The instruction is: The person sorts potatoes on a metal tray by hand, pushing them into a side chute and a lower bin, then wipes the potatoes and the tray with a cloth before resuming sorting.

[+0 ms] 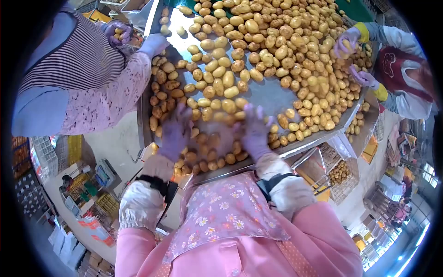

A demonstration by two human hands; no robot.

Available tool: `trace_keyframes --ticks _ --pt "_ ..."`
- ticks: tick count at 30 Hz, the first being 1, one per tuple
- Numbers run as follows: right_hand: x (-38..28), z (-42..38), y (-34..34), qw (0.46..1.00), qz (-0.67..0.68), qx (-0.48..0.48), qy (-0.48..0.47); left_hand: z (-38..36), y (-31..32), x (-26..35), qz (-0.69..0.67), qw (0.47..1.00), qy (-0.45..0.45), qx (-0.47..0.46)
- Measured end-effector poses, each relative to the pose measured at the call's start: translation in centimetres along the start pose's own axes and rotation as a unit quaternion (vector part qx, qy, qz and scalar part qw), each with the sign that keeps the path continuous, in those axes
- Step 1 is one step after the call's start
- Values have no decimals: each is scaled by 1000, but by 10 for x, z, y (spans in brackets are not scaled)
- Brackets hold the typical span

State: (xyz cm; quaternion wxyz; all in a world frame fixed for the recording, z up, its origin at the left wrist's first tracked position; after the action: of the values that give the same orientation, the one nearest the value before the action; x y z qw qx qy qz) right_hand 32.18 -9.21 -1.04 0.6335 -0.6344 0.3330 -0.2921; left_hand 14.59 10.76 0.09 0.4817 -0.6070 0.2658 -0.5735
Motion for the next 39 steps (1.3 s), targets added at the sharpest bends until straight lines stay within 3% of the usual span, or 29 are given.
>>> trace_keyframes --ticks 1,2,3,4,6,7,8,9,10,11,12,13,14,15,17,18,20,22,25,26,28,29,31,33,35,39 --pt "-15 -8 3 997 47 -55 3 29 -12 -7 11 997 0 75" --pt "-10 -12 1 998 41 -54 1 46 -3 -22 6 997 -2 79" --pt "-19 -26 3 974 75 -109 -183 58 6 -41 42 995 -33 88" --pt "-20 -43 5 912 109 -164 -360 62 13 -53 78 990 -66 94" --pt "26 -32 43 886 61 -168 -429 57 27 -40 102 992 -59 51" --pt "42 13 28 924 75 -201 -318 54 34 -27 136 989 -52 10" --pt "55 59 13 948 89 -231 -199 48 29 -9 86 995 -46 21" --pt "70 90 10 984 -2 -67 -167 42 30 16 99 995 -5 -20" --pt "74 133 8 996 26 17 -83 33 34 39 111 991 36 -61" --pt "67 163 12 991 103 82 -4 20 53 54 8 981 27 -193" --pt "47 179 14 991 45 114 56 5 68 68 -92 944 16 -315" --pt "21 186 15 990 17 97 102 0 51 95 -113 942 127 -288" --pt "-10 186 7 995 -33 25 88 -20 58 97 -186 939 174 -230" --pt "-35 169 17 999 8 37 32 -42 61 93 -258 926 218 -168" --pt "-77 113 14 987 65 -54 -139 -45 40 77 -218 934 204 -195" --pt "-85 83 -6 975 61 -111 -181 -50 33 68 -176 940 191 -220" --pt "-55 14 9 941 169 -129 -265 -78 24 51 -124 953 169 -219" --pt "-6 -14 -7 931 120 -192 -286 -101 10 44 -74 963 145 -216" --pt "90 -1 -24 975 -6 -187 -122 -132 -6 36 -19 971 105 -214" --pt "123 17 -39 981 -40 -186 -47 -146 -4 27 -37 982 53 -177" --pt "210 20 -4 995 -5 -34 90 -160 -5 21 -39 994 -6 -107" --pt "208 20 -7 996 -2 -29 89 -167 1 23 -34 994 -5 -104" --pt "200 22 -14 988 -43 -64 131 -182 13 18 -63 983 -130 -112" --pt "191 23 -23 989 -46 -60 131 -195 12 30 -79 981 -155 -87" --pt "182 21 -27 982 -77 -98 143 -237 14 43 -108 965 -234 41" --pt "129 9 -20 973 -161 -125 106 -354 33 75 -78 934 -346 49"
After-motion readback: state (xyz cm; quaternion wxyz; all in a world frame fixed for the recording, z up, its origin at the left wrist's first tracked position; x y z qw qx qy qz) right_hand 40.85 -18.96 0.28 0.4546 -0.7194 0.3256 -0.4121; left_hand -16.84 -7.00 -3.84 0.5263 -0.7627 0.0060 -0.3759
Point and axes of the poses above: each hand's wrist, its own z-axis towards the middle knuckle, its own y-axis out of the palm, x = y × z, the point moved 6 cm from there along z, towards the middle knuckle, and after that the axes turned 15 degrees about y, right-handed, at the moved point
